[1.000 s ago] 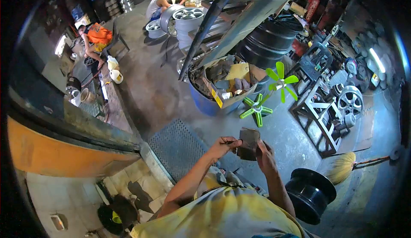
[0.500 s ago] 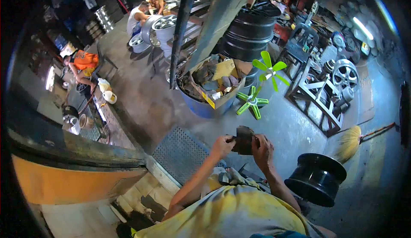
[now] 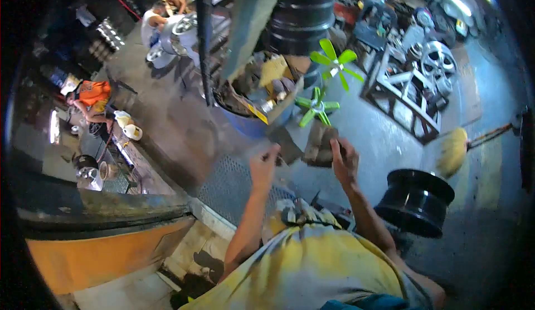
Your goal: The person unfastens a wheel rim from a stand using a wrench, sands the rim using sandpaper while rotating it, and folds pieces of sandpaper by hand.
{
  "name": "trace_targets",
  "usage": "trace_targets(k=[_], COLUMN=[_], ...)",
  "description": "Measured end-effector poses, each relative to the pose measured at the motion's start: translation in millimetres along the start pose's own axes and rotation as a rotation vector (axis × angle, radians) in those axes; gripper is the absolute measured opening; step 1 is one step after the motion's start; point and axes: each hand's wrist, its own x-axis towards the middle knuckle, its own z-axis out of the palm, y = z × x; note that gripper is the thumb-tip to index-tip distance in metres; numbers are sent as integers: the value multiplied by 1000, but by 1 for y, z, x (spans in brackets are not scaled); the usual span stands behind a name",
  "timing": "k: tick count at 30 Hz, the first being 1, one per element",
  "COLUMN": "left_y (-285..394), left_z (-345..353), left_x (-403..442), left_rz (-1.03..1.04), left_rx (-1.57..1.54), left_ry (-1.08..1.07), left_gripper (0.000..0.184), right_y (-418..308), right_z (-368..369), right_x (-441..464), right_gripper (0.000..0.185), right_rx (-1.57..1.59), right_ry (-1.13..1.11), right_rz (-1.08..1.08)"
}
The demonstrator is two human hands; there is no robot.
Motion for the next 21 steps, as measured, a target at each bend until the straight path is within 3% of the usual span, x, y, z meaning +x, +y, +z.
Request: trace_targets(k=[1,6,8,10,14,21], left_y=[-7,-5,0,8,3,-2], left_z=[-11,-26,-21,-17,-18,-18], left_x=[7,10,1,-5,-6,1], left_rz=[7,39,-225,-243,-209,-130], left_rx=[18,258,-81,-79,-2,127], left_ry=[-20,-105,-274,-300,-390,-440], left_gripper=[36,33,29,29,28,27], right_y=[-13,-2,-1,-9,12,-8], right_z=[-4,8,15,19,32,20], right_x=[6,3,-4,-12,-21,-17], right_gripper=[26,27,28,28,24,21], right_rx=[93,353,372,383,1,84], right_ry=[-49,-264,-311,-355,-248,-318], right_rz=[211,337,331,391,3,155])
